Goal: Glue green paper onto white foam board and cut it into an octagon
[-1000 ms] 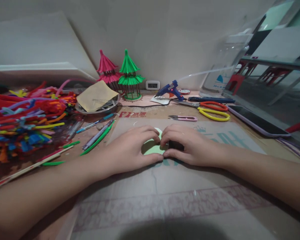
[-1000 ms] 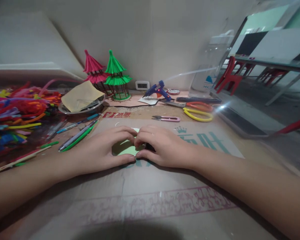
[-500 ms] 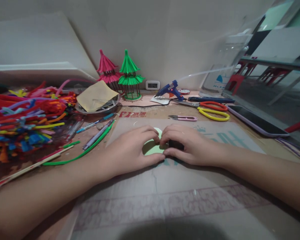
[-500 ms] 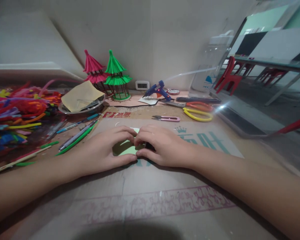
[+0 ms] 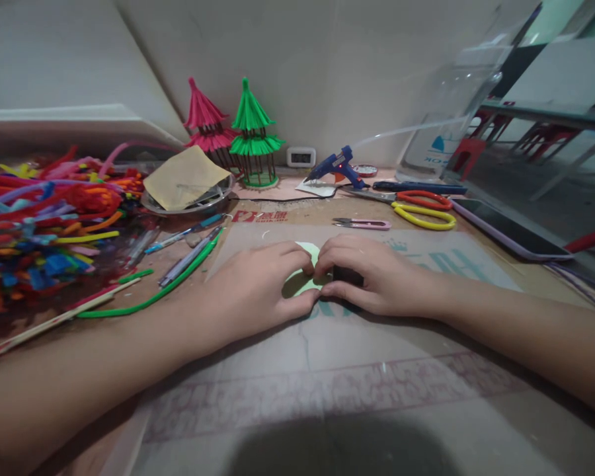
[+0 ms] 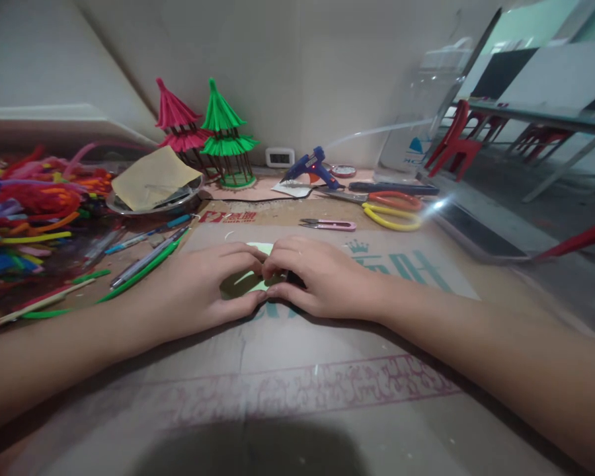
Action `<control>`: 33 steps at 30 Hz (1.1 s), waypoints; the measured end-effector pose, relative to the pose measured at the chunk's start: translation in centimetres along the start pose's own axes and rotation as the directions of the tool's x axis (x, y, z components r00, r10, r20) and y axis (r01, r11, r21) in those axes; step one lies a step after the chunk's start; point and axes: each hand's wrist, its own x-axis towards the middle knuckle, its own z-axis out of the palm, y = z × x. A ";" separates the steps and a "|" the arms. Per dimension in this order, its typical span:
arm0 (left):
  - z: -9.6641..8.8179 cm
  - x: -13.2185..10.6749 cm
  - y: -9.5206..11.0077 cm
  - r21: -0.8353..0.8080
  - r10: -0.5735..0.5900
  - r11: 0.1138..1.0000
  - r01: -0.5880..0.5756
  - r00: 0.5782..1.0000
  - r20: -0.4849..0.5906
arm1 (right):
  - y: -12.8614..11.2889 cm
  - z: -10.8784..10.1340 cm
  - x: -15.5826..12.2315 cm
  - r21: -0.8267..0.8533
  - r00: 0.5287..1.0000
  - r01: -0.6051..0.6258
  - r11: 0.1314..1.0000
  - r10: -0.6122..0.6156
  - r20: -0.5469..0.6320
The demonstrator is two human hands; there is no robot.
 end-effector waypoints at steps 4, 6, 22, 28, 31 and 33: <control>0.0 0.0 -0.7 0.031 0.048 0.998 -0.049 0.999 0.011 | 0.0 -0.1 0.1 -0.009 1.000 -0.004 1.000 0.004 0.003; -0.3 0.1 -1.1 0.013 0.068 0.998 -0.069 0.998 0.010 | 0.0 -0.1 0.1 -0.011 1.000 -0.005 1.000 0.005 0.010; -0.8 0.3 -1.2 -0.013 0.076 0.997 -0.075 0.997 0.030 | 0.0 -0.1 0.0 -0.016 1.000 0.008 1.000 -0.008 0.006; -0.8 0.5 -1.3 -0.028 0.065 0.998 -0.064 0.997 0.030 | 0.1 -0.1 0.0 -0.021 1.000 0.005 1.000 -0.005 0.002; -0.8 0.5 -1.2 -0.019 0.063 0.998 -0.062 0.998 0.025 | 0.1 -0.1 0.0 -0.017 1.000 0.009 1.000 -0.009 0.004; -0.7 0.4 -1.1 -0.019 0.061 0.998 -0.061 0.998 0.023 | 0.1 -0.1 0.0 -0.017 1.000 0.010 1.000 -0.010 0.007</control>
